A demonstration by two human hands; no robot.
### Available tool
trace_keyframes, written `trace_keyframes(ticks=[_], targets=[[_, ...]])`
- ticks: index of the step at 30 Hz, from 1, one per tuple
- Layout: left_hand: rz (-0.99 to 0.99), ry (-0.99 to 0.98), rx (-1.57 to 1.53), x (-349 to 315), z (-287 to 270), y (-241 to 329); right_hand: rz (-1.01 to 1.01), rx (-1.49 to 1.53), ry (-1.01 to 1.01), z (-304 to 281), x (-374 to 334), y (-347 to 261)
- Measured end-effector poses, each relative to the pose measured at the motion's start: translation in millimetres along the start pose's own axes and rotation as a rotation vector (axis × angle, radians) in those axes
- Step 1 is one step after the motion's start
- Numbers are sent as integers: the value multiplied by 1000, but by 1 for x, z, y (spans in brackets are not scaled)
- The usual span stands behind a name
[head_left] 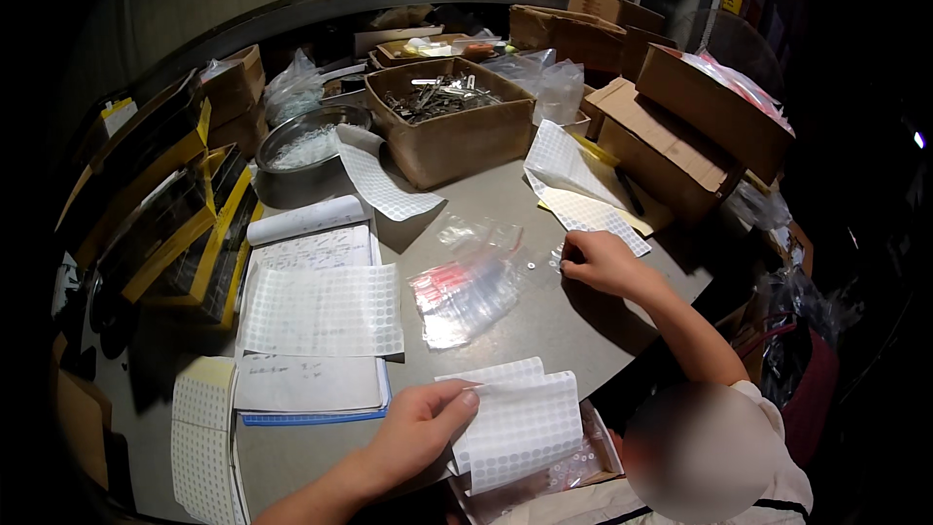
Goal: The person places small, clear plastic bags containing small items onto a white grid sheet. They fold the sheet over the bags to create a packet and then place the packet into a pink box. The person repeats this process multiple times, handling the bags and sheets by hand.
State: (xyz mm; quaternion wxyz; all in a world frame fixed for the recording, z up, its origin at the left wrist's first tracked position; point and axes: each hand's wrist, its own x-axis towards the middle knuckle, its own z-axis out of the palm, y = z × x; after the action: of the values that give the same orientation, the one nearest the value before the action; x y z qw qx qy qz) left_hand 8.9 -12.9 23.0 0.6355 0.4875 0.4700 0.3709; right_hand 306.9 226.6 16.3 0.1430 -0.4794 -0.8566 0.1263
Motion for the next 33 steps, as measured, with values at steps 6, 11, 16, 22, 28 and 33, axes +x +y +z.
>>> trace_keyframes(ticks=[6,11,16,22,28,33], targets=[[-30,-9,118,-1,-5,-4,74,-124,-244,-44,13,-32],[-8,-3,184,1,-5,-6,-317,132,-153,-31,29,-30],[56,8,152,1,-4,-9,-287,-63,-281,-22,44,-39],[87,65,291,0,0,-3,-233,-390,-201,-12,44,-41],[161,187,414,-5,0,-2,-434,0,-65,-20,-3,-90],[159,176,450,-1,1,-4,-678,350,-183,-4,-63,-145]])
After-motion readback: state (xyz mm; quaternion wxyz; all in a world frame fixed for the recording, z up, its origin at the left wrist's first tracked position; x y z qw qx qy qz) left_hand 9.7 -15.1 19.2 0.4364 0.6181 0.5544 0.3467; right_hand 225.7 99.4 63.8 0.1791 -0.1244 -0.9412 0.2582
